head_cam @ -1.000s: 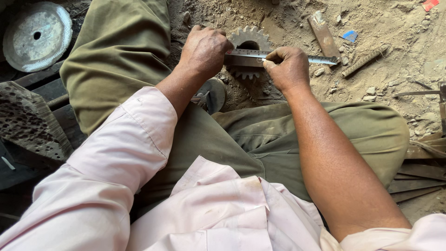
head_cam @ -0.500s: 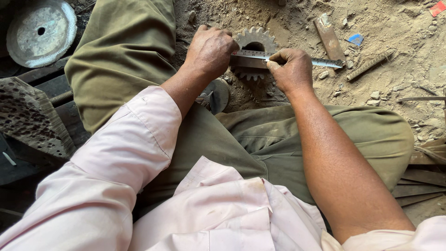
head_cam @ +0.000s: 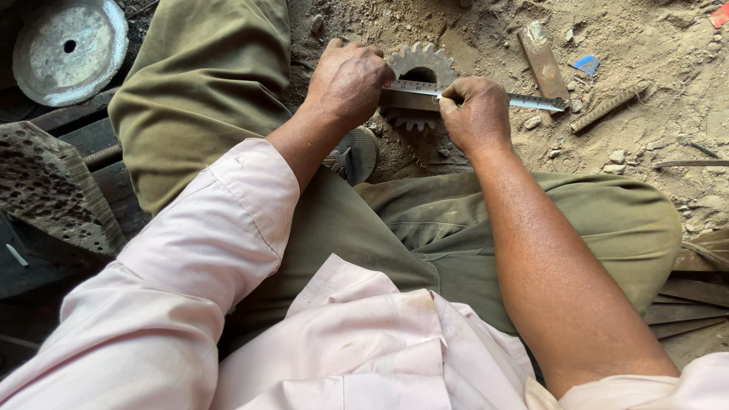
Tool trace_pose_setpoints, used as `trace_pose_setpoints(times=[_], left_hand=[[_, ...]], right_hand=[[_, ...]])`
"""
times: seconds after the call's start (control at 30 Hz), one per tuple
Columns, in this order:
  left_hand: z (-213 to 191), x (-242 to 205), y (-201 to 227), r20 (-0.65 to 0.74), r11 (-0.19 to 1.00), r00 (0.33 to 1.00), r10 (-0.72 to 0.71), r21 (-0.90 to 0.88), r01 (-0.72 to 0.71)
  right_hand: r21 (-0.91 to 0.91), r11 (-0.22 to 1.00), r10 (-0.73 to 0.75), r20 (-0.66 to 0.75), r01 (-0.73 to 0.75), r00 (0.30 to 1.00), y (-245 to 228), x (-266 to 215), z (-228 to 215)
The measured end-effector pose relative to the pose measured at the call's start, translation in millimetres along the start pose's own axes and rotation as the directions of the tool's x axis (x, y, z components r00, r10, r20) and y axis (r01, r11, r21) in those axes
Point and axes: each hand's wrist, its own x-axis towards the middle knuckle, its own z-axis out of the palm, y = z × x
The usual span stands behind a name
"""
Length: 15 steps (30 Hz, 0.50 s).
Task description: The person sits on the ground and repeatedly measures a metal gear and several rectangular metal blocks using a tape measure. They place the tape measure across the gear's diameter and along the length of the blocks, adjusting the position multiple times to check dimensions.
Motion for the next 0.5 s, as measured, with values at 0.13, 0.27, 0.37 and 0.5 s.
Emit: trace_pose_setpoints(times=[0.13, 0.27, 0.37, 0.5], left_hand=[[-0.5, -0.1, 1.4, -0.019, 1.0, 1.0, 0.001, 0.0, -0.001], [-0.6, -0.6, 0.8, -0.014, 1.0, 1.0, -0.014, -0.015, 0.014], [-0.5, -0.5, 1.1, -0.029, 1.0, 1.0, 0.001, 0.0, -0.001], [-1.0, -0.3, 0.9, -0.024, 1.0, 1.0, 0.002, -0.002, -0.002]], right_hand=[[-0.007, 1.0, -0.006, 0.024, 0.006, 1.0, 0.7, 1.2, 0.3], [-0.009, 1.0, 0.026, 0.056, -0.026, 0.998, -4.1, 0.6, -1.2], [-0.017, 0.999, 0.036, 0.076, -0.035, 0.996, -6.8, -1.2, -4.1], [-0.01, 0.998, 0.057, 0.089, -0.056, 0.994, -4.6, -2.3, -2.6]])
